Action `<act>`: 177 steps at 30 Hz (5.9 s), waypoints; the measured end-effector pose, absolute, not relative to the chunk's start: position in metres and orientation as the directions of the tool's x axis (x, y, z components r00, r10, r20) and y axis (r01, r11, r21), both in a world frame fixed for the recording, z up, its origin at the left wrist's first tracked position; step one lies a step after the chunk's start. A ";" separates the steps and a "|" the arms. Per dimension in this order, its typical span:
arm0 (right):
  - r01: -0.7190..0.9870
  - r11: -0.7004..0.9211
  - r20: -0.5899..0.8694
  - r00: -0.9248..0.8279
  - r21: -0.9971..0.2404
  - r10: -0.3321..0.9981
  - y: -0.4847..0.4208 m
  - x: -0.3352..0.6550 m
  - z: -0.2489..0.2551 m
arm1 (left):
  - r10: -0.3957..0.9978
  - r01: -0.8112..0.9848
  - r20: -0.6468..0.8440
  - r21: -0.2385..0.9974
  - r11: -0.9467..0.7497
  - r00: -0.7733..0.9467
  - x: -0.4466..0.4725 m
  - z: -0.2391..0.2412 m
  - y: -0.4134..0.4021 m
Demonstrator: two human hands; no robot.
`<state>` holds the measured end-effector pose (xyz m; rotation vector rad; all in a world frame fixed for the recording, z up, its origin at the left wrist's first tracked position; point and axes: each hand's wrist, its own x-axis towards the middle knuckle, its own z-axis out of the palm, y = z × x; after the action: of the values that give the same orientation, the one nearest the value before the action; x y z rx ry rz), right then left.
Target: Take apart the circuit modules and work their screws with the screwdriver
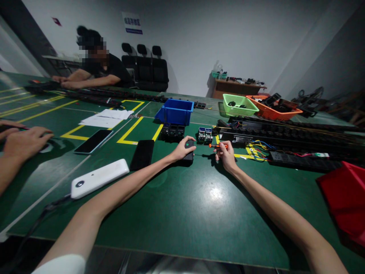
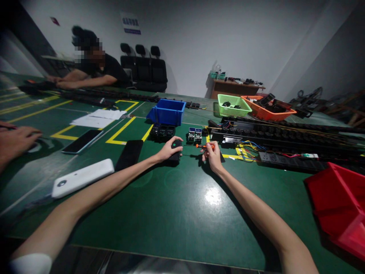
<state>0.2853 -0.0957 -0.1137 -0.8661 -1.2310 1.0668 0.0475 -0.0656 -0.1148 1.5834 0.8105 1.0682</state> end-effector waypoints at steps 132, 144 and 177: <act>-0.255 0.278 0.281 0.025 -0.926 0.959 -0.095 0.286 -0.115 | 0.888 -0.046 0.253 0.966 -0.256 0.383 0.048 -0.115 -0.065; -0.199 0.293 0.288 0.056 -0.935 0.956 -0.099 0.283 -0.109 | 0.889 -0.044 0.245 0.968 -0.248 0.387 0.048 -0.114 -0.066; -0.276 0.201 0.207 0.009 -0.940 0.978 -0.097 0.287 -0.110 | 0.893 -0.043 0.235 0.970 -0.237 0.385 0.048 -0.116 -0.065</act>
<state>0.2869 -0.0975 -0.1104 -0.8458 -1.1086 1.1899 0.0483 -0.0650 -0.1162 1.5497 0.7863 1.0706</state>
